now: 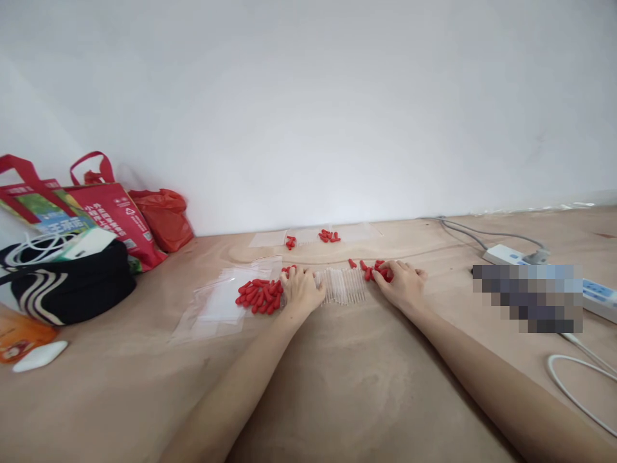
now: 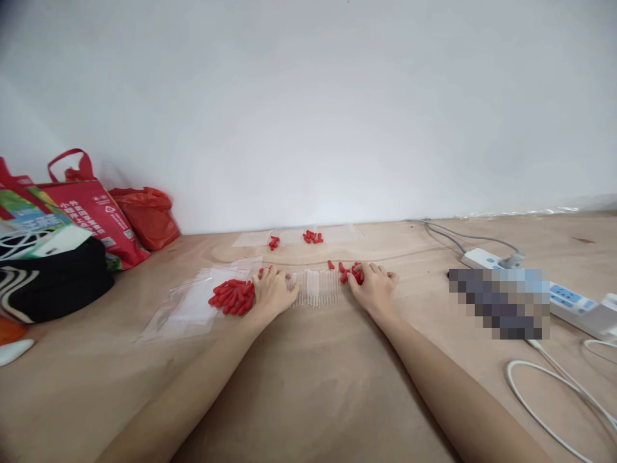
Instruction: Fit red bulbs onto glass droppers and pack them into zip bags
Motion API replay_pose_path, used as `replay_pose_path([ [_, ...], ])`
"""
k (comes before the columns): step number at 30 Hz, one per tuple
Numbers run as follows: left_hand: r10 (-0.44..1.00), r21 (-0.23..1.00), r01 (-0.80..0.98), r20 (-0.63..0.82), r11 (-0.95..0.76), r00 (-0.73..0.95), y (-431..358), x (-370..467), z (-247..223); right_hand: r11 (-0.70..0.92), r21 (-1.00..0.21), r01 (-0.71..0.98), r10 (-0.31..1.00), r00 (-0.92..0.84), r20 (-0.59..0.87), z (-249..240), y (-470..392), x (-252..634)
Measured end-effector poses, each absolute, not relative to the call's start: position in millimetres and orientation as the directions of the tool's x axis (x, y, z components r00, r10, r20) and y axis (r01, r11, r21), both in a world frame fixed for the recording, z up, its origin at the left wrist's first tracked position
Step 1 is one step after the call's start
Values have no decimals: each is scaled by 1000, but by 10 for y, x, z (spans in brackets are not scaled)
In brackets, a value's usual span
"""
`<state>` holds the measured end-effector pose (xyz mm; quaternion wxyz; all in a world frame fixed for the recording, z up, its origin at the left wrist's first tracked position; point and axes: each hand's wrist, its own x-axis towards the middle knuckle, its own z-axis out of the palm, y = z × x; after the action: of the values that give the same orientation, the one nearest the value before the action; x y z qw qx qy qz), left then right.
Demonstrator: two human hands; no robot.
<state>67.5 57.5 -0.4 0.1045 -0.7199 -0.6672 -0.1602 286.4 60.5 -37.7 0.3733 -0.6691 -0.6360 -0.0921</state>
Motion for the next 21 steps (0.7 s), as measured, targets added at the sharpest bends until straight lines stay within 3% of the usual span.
replay_pose_path([
  [8,967,6,1000,255,-29,26,650,786,39,68,-364,929,840,144,524,-368,618,2864],
  [15,932,25,998,360,-52,39,704,767,-17,133,-350,927,830,89,551,-329,604,2917],
  [21,900,31,995,430,-94,72,731,724,-47,286,-278,917,842,-103,529,-348,634,3074],
])
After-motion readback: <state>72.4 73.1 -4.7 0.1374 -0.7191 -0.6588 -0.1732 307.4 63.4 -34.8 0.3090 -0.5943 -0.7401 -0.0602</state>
